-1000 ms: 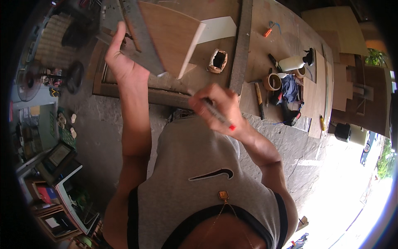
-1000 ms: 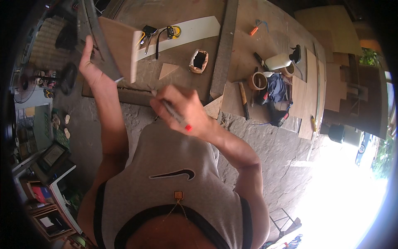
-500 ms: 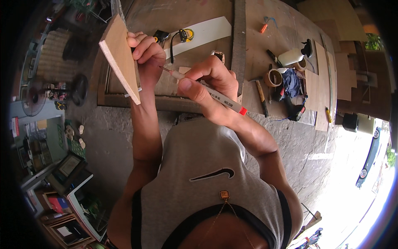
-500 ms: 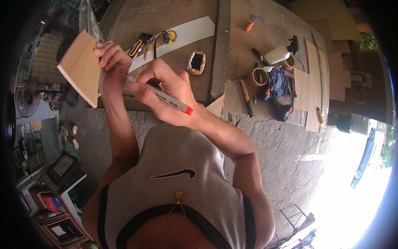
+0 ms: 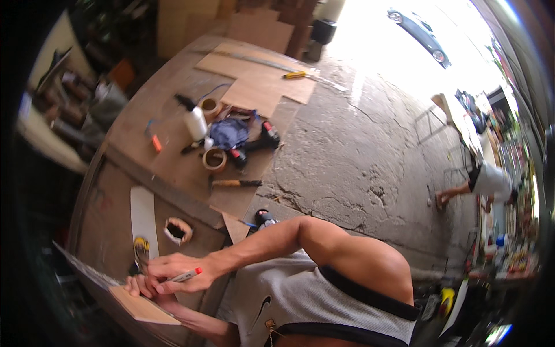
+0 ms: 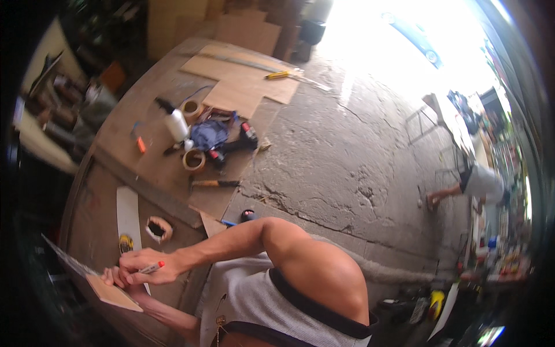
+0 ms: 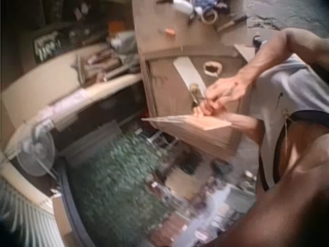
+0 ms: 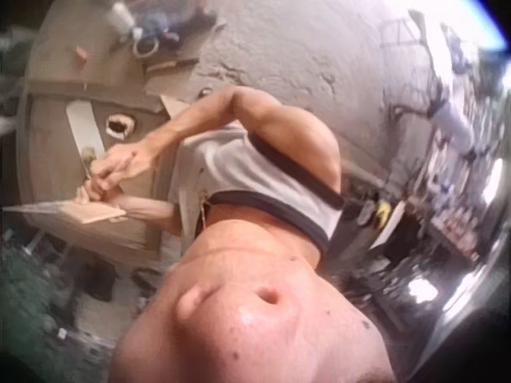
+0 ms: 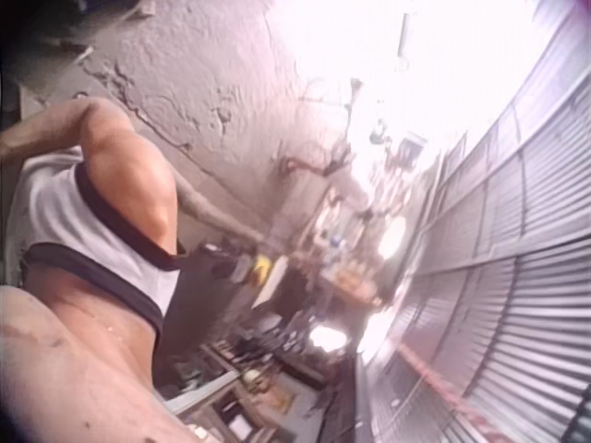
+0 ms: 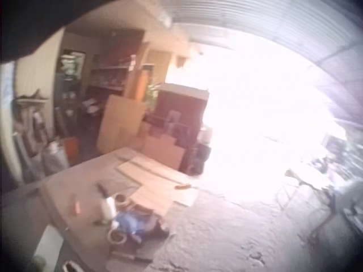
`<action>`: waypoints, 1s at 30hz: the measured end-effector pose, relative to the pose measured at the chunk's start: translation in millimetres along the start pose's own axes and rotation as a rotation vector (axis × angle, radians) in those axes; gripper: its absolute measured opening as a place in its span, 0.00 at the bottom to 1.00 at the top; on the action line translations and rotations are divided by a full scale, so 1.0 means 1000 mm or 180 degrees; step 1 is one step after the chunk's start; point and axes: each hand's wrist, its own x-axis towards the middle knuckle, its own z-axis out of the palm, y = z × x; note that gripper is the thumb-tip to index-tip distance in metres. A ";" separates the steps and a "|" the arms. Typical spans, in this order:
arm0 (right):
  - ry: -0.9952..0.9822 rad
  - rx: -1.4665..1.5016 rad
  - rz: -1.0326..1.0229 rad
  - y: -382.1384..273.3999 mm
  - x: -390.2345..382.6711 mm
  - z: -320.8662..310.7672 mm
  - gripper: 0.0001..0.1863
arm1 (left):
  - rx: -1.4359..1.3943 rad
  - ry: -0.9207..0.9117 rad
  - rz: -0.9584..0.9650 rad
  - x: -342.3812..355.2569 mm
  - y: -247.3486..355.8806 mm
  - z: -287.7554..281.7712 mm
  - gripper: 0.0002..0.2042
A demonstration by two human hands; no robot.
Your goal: The person measures and marks a piece of wood using a tape measure and marker, then cuts it with a utility knife guided by a metal ruler. The person repeats the measuring and cutting process on another piece of wood.
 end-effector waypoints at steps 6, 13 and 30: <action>0.0545 0.0096 -0.0324 0.007 -0.020 -0.013 0.12 | 0.6081 0.0113 0.0950 0.042 -0.036 -0.055 0.10; 0.0793 0.0012 -0.0426 0.003 -0.041 -0.009 0.13 | 0.8079 0.0781 0.2445 0.039 -0.048 -0.094 0.14; 0.1877 -0.0810 0.2314 0.089 -0.159 -0.045 0.24 | 0.5910 0.2313 0.4510 -0.092 -0.019 -0.009 0.25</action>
